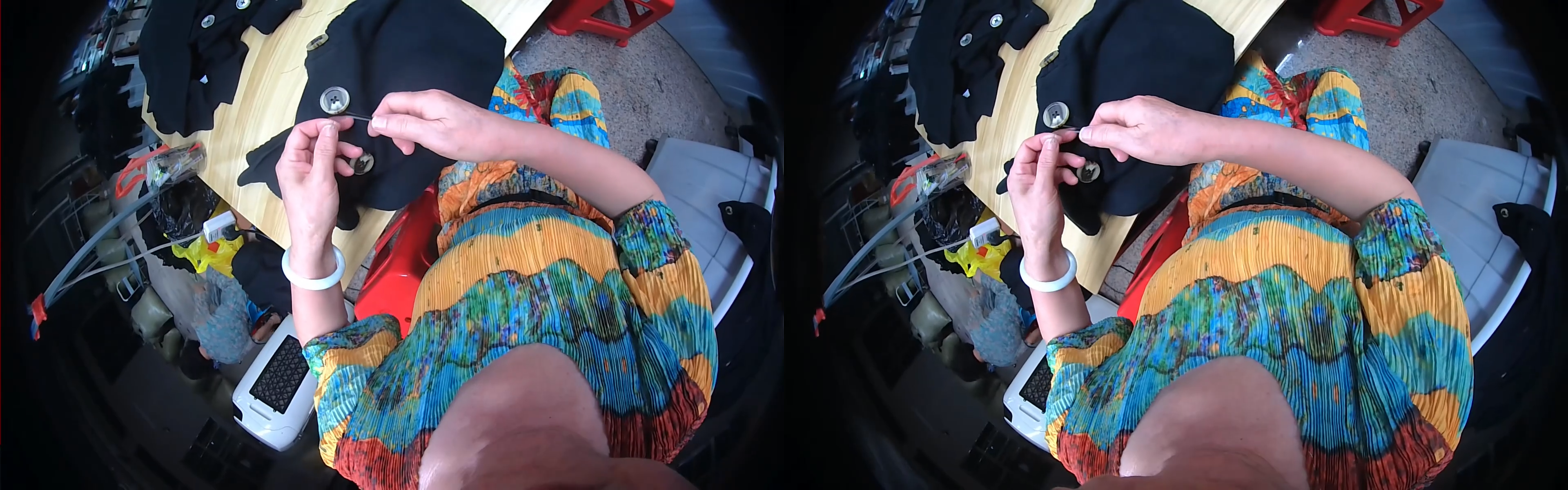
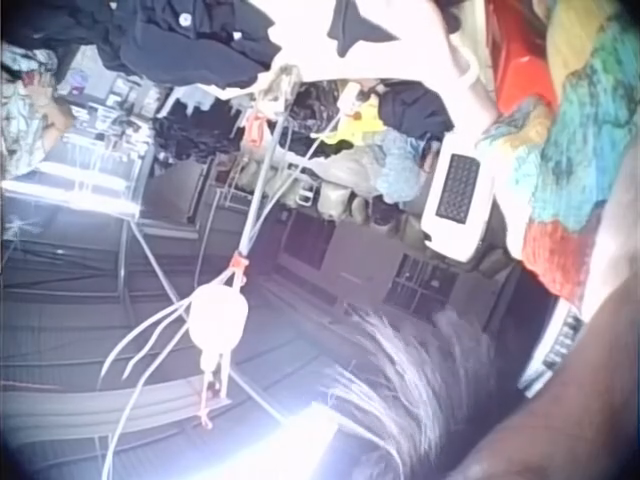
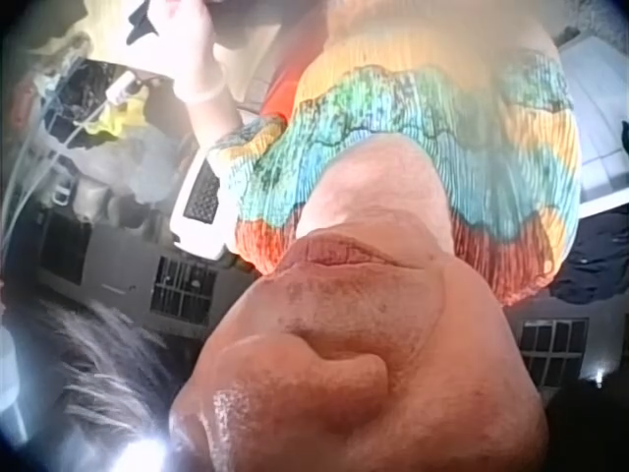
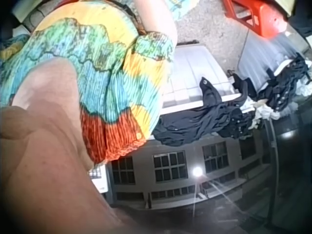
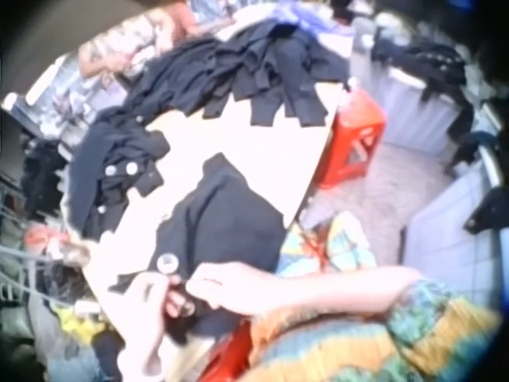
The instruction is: Attaching and securing buttons to black garments using a needle and thread.
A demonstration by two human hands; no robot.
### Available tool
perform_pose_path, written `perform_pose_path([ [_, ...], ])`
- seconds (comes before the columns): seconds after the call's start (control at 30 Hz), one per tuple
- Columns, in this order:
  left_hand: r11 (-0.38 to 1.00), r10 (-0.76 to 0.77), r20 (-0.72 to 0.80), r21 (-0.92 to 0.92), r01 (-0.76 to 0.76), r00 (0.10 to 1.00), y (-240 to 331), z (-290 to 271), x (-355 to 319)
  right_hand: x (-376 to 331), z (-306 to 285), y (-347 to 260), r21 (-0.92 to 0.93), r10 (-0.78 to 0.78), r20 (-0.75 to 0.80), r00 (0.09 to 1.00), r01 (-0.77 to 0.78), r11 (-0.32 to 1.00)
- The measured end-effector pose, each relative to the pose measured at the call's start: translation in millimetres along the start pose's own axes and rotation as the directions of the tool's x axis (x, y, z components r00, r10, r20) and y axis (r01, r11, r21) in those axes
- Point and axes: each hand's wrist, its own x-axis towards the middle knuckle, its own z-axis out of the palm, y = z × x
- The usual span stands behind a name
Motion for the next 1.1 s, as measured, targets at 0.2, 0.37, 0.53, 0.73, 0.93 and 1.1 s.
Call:
perform_pose_path([
  [0.2, 0.999, 0.029, 0.001, 0.038, -0.029, 1.0, 2.1, 2.7, -5.4, 10.8, -6.9, 3.1, -0.017, 0.037, 0.132, 0.991, -0.035, 0.999],
  [0.37, 0.999, 0.019, 0.026, 0.049, -0.02, 0.999, -2.0, 1.9, -6.8, 15.8, -10.6, -5.0, 0.038, 0.084, 0.187, 0.979, -0.093, 0.995],
  [0.53, 0.999, 0.032, 0.044, 0.018, -0.033, 0.999, -3.9, 0.4, -6.4, 21.4, -10.8, -3.5, 0.011, 0.018, 0.18, 0.983, -0.021, 1.0],
  [0.73, 0.998, 0.037, 0.077, -0.047, -0.033, 0.996, -4.7, -5.0, -4.2, 24.8, -12.5, -5.7, 0.075, -0.02, 0.141, 0.99, 0.01, 0.997],
  [0.93, 0.998, 0.05, -0.076, -0.04, -0.053, 0.996, -7.0, -13.1, -14.3, 15.2, -24.3, -4.5, 0.008, 0.016, 0.078, 0.997, -0.017, 1.0],
  [1.1, 0.998, 0.052, -0.151, -0.029, -0.057, 0.987, -10.7, -17.2, -24.7, 5.5, -12.4, -8.6, -0.467, -0.134, 0.074, 0.988, 0.153, 0.871],
])
